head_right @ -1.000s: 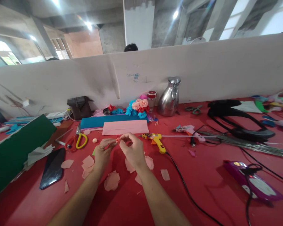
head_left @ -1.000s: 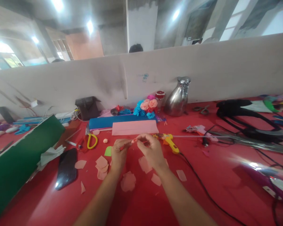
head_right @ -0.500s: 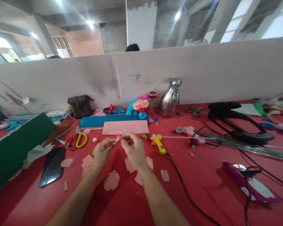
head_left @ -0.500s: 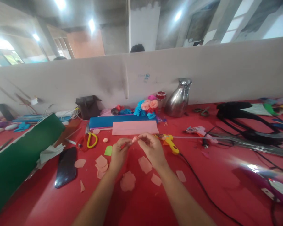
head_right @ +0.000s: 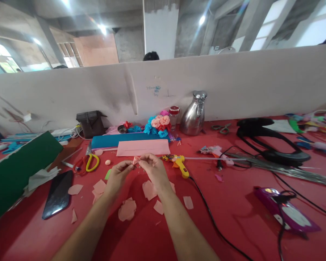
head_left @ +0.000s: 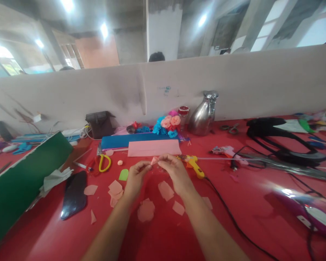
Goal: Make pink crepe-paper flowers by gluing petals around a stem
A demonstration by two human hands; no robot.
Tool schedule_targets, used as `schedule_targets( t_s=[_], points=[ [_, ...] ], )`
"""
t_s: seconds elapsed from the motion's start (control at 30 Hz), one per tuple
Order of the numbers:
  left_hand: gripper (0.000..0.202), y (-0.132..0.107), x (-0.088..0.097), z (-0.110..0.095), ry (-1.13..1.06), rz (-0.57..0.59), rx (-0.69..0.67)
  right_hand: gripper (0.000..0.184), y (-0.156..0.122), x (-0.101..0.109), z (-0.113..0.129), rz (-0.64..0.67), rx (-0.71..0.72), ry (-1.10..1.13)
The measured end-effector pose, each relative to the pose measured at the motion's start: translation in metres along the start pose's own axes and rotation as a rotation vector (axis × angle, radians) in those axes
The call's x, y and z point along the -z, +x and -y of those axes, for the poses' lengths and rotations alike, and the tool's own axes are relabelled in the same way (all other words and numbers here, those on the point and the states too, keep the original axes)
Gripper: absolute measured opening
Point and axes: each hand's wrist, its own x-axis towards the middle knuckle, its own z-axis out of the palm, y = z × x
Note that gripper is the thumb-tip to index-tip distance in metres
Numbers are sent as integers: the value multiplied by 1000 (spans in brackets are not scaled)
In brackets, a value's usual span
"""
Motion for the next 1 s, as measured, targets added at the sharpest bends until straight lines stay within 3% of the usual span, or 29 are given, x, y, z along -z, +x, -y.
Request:
schedule_targets(
  t_s=[0.37,0.6,0.7,0.87,1.0],
  points=[
    [14,-1,-2,-2,19,-4,13,7,-2,-3,3,-20,102,-38],
    [18,-2,-5,-1,-158,-64,123,7,0,0,-1,-187,48,-96],
    [23,-2,-6,3,-234,-55,191,7,3,1,-8,-163,13,-104],
    [24,-2,-7,6,-292,-53,209,11,4,-2,-14,2,41,-115],
    [23,-2,-8,4,-256,-77,193,15,1,-4,-10,-65,123,-217]
  ],
)
